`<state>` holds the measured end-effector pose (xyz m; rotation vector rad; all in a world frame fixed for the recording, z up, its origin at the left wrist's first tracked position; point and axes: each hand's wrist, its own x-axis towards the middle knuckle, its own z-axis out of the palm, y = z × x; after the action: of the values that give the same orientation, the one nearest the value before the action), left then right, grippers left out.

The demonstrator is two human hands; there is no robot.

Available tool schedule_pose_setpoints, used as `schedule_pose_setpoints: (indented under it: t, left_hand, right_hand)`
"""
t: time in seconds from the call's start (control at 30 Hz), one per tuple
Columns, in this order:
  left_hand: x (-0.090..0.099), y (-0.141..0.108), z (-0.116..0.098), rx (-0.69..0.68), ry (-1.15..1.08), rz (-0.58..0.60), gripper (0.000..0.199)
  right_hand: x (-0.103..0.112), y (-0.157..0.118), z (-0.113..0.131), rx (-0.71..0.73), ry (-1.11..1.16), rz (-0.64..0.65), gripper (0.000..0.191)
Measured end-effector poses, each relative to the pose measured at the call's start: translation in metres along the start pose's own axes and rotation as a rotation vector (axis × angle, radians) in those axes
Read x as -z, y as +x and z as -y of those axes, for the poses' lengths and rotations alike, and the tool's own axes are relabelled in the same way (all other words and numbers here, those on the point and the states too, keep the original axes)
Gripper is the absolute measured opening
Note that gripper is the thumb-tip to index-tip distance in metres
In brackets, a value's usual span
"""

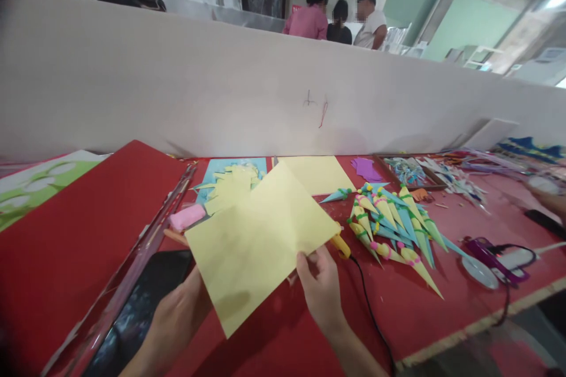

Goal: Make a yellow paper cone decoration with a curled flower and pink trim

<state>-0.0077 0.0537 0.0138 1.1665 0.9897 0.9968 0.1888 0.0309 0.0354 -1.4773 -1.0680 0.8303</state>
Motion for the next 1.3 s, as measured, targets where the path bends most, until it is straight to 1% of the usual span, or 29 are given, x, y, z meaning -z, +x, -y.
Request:
schedule_pose_setpoints:
  t: [0.03, 0.1, 0.13, 0.2, 0.23, 0.3, 0.37, 0.43, 0.5, 0.57, 0.63, 0.73, 0.8, 0.83, 0.87, 0.9, 0.93, 1.0, 1.03, 1.07, 1.1, 1.17, 1.2, 1.23, 1.3]
  left_hand:
    - [-0.001, -0.001, -0.002, 0.063, -0.039, -0.056, 0.062]
    - [-0.004, -0.002, -0.004, 0.242, -0.140, -0.228, 0.047]
    - [-0.005, -0.002, -0.003, 0.301, -0.149, -0.311, 0.041]
    - [-0.006, -0.001, -0.002, 0.351, -0.132, -0.413, 0.032]
    - [-0.006, 0.000, -0.002, 0.354, -0.132, -0.427, 0.029]
    - [-0.005, 0.000, -0.004, 0.373, -0.187, -0.391, 0.027]
    - [-0.005, 0.000, -0.007, 0.399, -0.264, -0.344, 0.026]
    - [-0.005, 0.001, -0.009, 0.415, -0.304, -0.340, 0.025]
    - [-0.007, 0.001, -0.008, 0.409, -0.326, -0.338, 0.027]
    - [-0.007, 0.002, -0.005, 0.391, -0.340, -0.294, 0.031]
    - [-0.008, 0.002, -0.003, 0.360, -0.317, -0.264, 0.036]
    - [-0.010, 0.001, -0.005, 0.331, -0.212, -0.270, 0.036]
    - [-0.011, 0.000, -0.010, 0.319, -0.151, -0.257, 0.033]
    - [-0.012, 0.000, -0.012, 0.310, -0.126, -0.250, 0.033]
    - [-0.013, 0.000, -0.014, 0.298, -0.104, -0.246, 0.035]
    - [-0.013, -0.001, -0.016, 0.287, -0.082, -0.244, 0.037]
    - [-0.013, -0.002, -0.016, 0.279, -0.057, -0.243, 0.038]
    - [-0.013, -0.004, -0.013, 0.269, -0.011, -0.249, 0.039]
    - [-0.013, -0.006, -0.011, 0.265, 0.009, -0.248, 0.038]
    - [-0.013, -0.009, -0.008, 0.253, 0.030, -0.239, 0.038]
    - [-0.012, -0.012, -0.005, 0.239, 0.057, -0.209, 0.037]
    - [-0.011, -0.017, -0.003, 0.177, 0.139, -0.095, 0.035]
    - [-0.009, -0.018, -0.004, 0.135, 0.200, -0.024, 0.033]
    - [-0.007, -0.018, -0.007, 0.085, 0.269, 0.040, 0.031]
    - [-0.003, -0.012, -0.019, -0.033, 0.421, 0.120, 0.026]
  right_hand:
    - [0.001, -0.004, -0.005, 0.011, -0.016, 0.010, 0.018]
    - [0.002, -0.009, -0.013, 0.045, -0.077, 0.029, 0.017]
    - [0.001, -0.011, -0.017, 0.072, -0.126, 0.024, 0.016]
    - [0.000, -0.011, -0.022, 0.151, -0.242, -0.001, 0.017]
    - [-0.002, -0.011, -0.024, 0.212, -0.299, -0.017, 0.020]
    - [-0.006, -0.009, -0.027, 0.382, -0.396, -0.018, 0.029]
    - [-0.011, -0.010, -0.028, 0.597, -0.477, 0.035, 0.036]
    - [-0.017, -0.013, -0.027, 0.797, -0.558, 0.102, 0.037]
    - [-0.023, -0.018, -0.026, 0.947, -0.629, 0.146, 0.033]
    - [-0.029, -0.024, -0.023, 1.051, -0.671, 0.206, 0.030]
    - [-0.033, -0.030, -0.022, 1.118, -0.688, 0.291, 0.028]
    - [-0.035, -0.036, -0.022, 1.172, -0.697, 0.399, 0.022]
    - [-0.033, -0.036, -0.021, 1.184, -0.648, 0.458, 0.018]
    - [-0.031, -0.036, -0.021, 1.161, -0.594, 0.475, 0.019]
    - [-0.028, -0.034, -0.020, 1.106, -0.526, 0.465, 0.026]
    - [-0.026, -0.032, -0.019, 1.009, -0.450, 0.423, 0.037]
    - [-0.023, -0.029, -0.017, 0.872, -0.371, 0.356, 0.047]
    - [-0.019, -0.022, -0.015, 0.508, -0.175, 0.201, 0.057]
    - [-0.018, -0.019, -0.014, 0.338, -0.032, 0.208, 0.060]
    - [-0.017, -0.017, -0.013, 0.182, 0.110, 0.282, 0.064]
    - [-0.017, -0.015, -0.013, 0.040, 0.228, 0.400, 0.066]
    - [-0.018, -0.016, -0.015, -0.201, 0.331, 0.594, 0.063]
    - [-0.018, -0.017, -0.017, -0.296, 0.329, 0.627, 0.056]
    - [-0.018, -0.019, -0.019, -0.368, 0.315, 0.621, 0.050]
    - [-0.017, -0.021, -0.026, -0.443, 0.299, 0.554, 0.046]
